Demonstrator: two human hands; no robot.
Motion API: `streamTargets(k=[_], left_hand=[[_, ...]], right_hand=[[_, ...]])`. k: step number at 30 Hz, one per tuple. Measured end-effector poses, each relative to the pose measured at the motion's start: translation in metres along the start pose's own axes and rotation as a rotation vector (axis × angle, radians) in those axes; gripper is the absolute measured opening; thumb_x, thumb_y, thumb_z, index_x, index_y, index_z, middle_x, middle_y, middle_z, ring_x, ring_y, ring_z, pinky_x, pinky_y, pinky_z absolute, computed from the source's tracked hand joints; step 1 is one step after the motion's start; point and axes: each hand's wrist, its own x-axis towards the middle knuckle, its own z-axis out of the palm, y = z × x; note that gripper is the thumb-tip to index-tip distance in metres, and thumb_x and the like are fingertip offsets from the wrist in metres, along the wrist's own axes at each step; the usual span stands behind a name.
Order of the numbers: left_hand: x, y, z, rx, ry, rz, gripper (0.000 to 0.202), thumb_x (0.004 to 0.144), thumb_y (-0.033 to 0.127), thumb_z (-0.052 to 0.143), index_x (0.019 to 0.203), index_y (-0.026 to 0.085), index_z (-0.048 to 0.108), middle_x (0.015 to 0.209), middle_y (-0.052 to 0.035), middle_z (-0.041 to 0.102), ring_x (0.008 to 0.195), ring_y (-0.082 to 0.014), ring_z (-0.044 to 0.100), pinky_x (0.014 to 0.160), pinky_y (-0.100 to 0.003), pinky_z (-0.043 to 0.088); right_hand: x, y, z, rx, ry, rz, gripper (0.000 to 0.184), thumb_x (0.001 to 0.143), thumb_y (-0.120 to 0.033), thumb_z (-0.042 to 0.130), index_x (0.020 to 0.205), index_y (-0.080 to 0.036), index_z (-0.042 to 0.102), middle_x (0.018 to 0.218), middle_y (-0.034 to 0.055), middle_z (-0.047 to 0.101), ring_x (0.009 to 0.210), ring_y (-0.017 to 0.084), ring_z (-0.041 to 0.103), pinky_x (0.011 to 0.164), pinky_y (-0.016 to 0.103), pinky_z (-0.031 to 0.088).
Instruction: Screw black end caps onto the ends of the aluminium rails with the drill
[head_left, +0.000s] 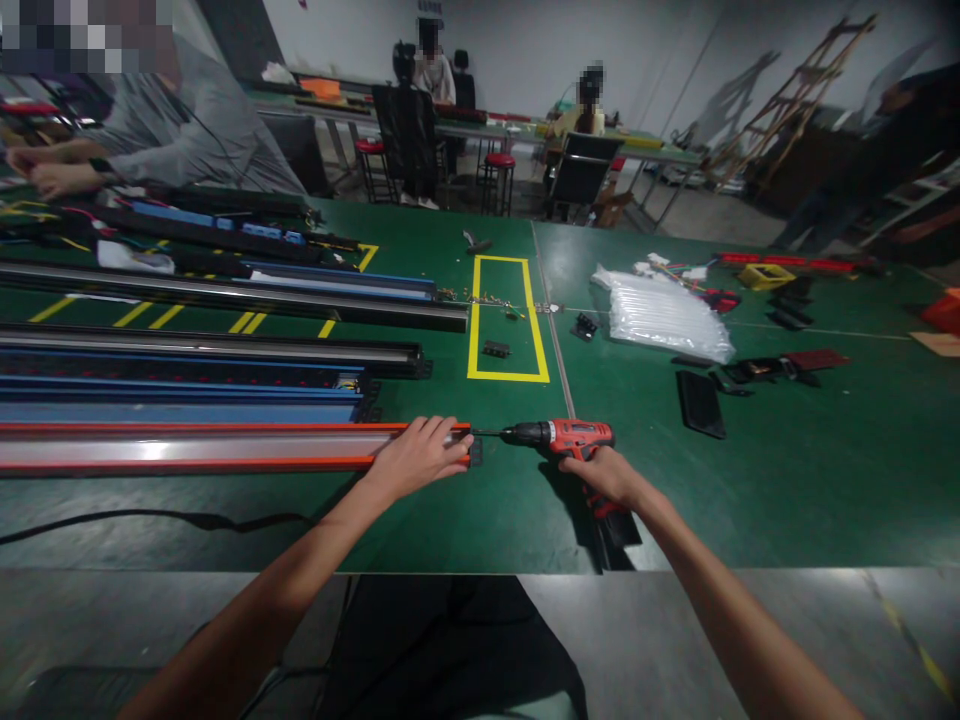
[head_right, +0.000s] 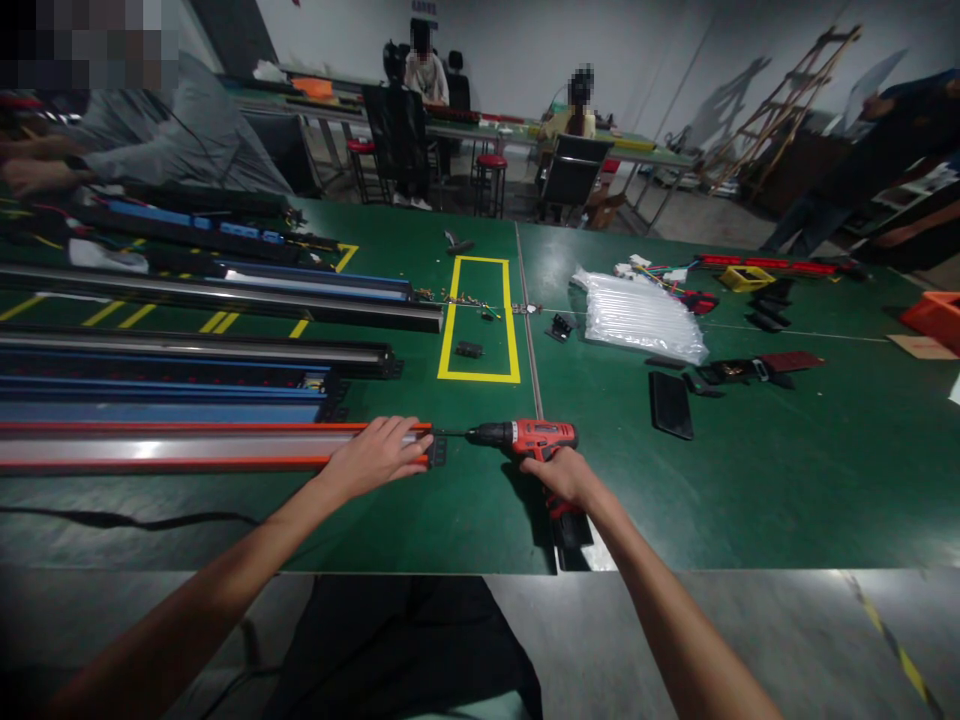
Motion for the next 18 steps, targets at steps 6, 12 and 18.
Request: streamTargets(k=[6,12,18], left_hand=[[-0.0001,0.0005,0.0,0.005,-0.014,-0.001,0.047,0.098,0.054,0.049,0.135,0.026,0.051,0.128,-0.0184,0.058,0.11,-0.0296,0.058,0.087,-0.038,0.041],[0.0002,-0.0004,-0.0013,-0.014,-0.019,0.003,0.047,0.098,0.054,0.051,0.136,0.026,0.051,0.127,-0.0182,0.058,0.11,-0.0295,0.057,0.086,-0.038,0.04],[-0.0001,-0.0008,0.001,0.006,-0.022,0.004,0.047,0.098,0.054,0.05,0.136,0.026,0.051,0.127,-0.0175,0.058,0.108,-0.0298,0.058,0.085,-0.038,0.04]], right_hand=[[0.0005,0.002,0.0011,0.027,-0.009,0.001,0.027,0.077,-0.043,0.066,0.069,-0.018,0.059,0.06,0.0015,0.061,0.054,0.015,0.058,0.051,0.026,0.044],[-0.002,-0.0018,0.0001,0.019,0.009,0.024,0.027,0.076,-0.042,0.066,0.069,-0.018,0.059,0.06,0.0017,0.061,0.053,0.015,0.058,0.049,0.026,0.044],[-0.0021,-0.0024,0.0006,0.047,-0.005,0.04,0.025,0.076,-0.04,0.066,0.068,-0.018,0.057,0.059,0.0015,0.06,0.053,0.015,0.058,0.049,0.026,0.045]])
